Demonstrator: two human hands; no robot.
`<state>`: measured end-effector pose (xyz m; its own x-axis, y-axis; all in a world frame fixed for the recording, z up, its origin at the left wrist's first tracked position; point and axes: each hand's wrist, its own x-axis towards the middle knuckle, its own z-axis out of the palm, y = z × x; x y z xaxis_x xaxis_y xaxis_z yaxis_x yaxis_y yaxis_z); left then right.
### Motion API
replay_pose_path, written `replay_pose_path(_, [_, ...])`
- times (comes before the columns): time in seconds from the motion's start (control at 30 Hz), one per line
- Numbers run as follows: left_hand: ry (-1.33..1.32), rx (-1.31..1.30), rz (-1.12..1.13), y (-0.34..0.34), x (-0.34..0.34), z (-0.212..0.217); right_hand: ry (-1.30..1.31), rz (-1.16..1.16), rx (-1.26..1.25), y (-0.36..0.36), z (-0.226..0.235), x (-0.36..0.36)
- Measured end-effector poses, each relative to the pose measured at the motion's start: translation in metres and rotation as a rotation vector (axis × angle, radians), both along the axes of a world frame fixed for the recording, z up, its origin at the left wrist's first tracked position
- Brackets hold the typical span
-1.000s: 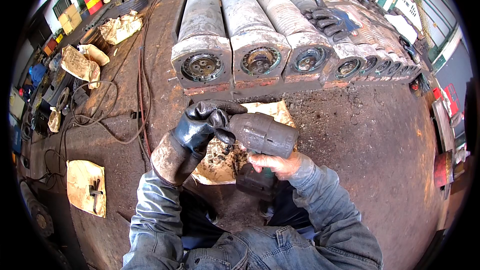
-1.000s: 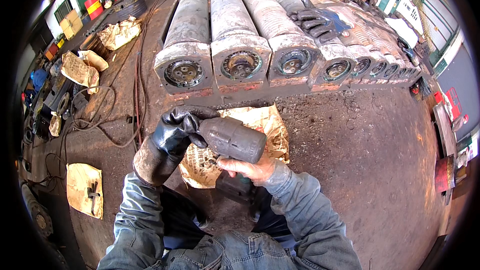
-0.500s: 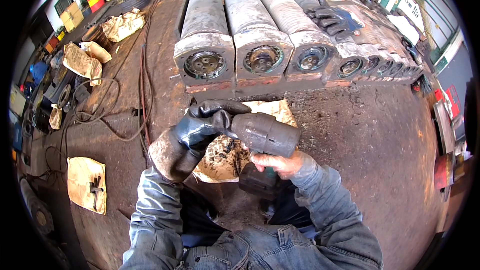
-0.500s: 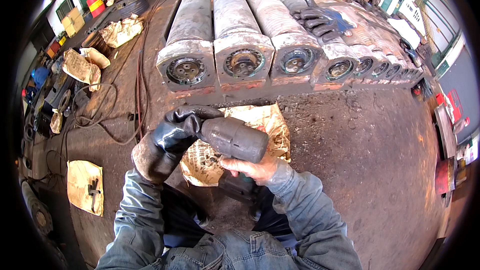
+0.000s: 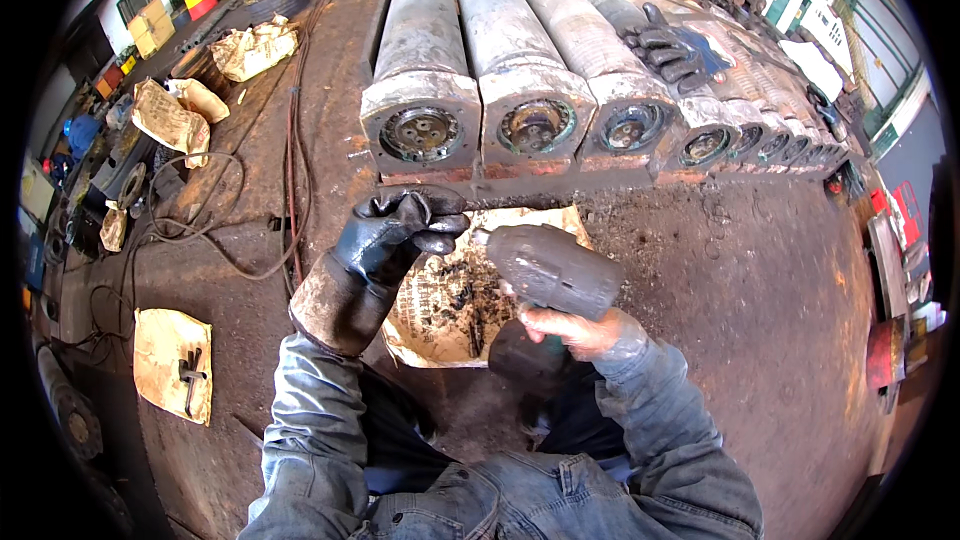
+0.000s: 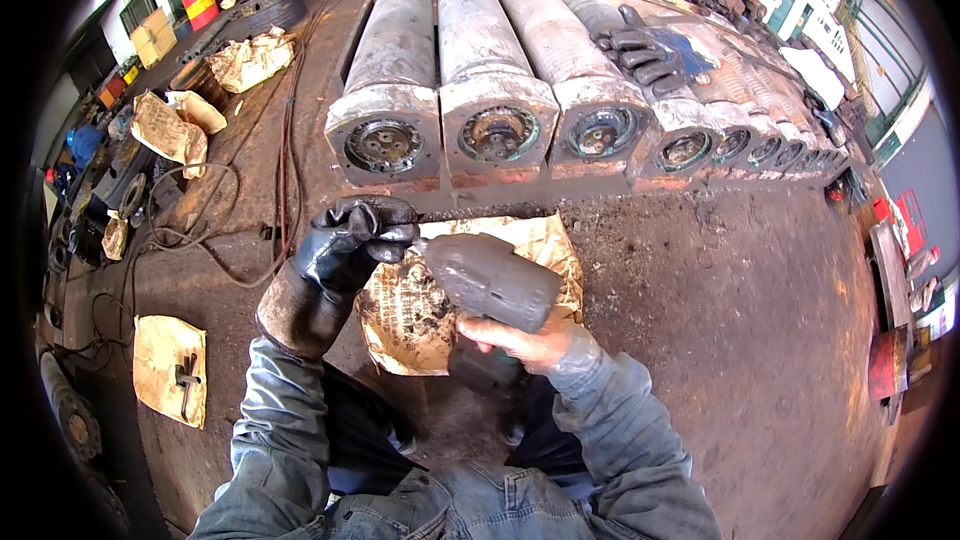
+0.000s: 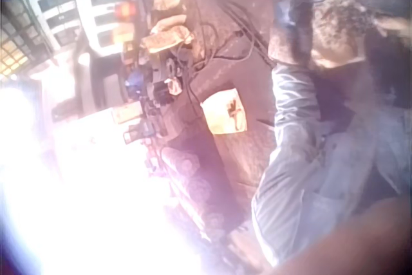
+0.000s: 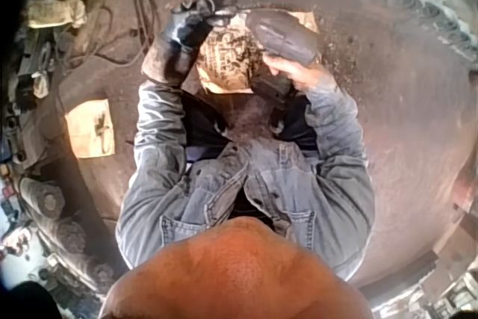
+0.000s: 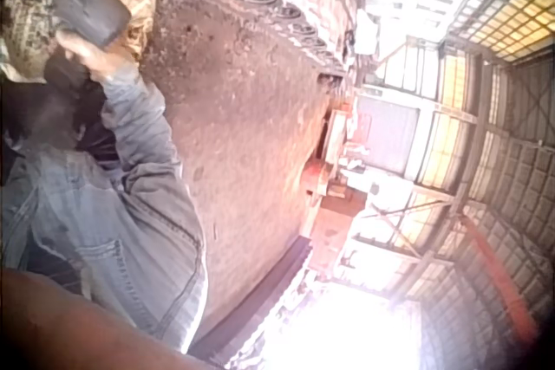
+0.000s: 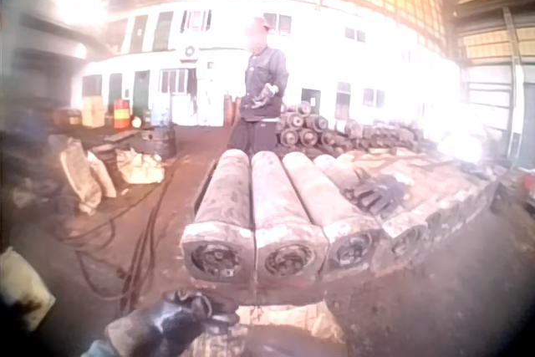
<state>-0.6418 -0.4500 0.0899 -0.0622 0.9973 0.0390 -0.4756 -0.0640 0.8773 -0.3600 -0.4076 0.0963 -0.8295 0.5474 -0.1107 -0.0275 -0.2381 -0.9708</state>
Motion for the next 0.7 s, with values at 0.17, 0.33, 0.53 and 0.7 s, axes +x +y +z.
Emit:
replay_pose_path(0.17, [-0.094,0.011,-0.040,0.002,-0.014,0.001,0.005,-0.175,0.559,0.014,0.053,0.005])
replay_pose_path(0.33, [0.068,-0.016,0.033,0.000,-0.016,-0.003,-0.205,-0.094,1.728,0.073,0.162,-0.044])
replay_pose_path(0.53, [0.073,-0.072,0.055,0.002,-0.007,0.025,-0.289,-0.175,1.638,0.217,0.202,-0.138])
replay_pose_path(0.7, [0.017,-0.054,0.004,0.017,-0.015,-0.010,-0.473,-0.211,2.003,0.301,0.179,-0.218])
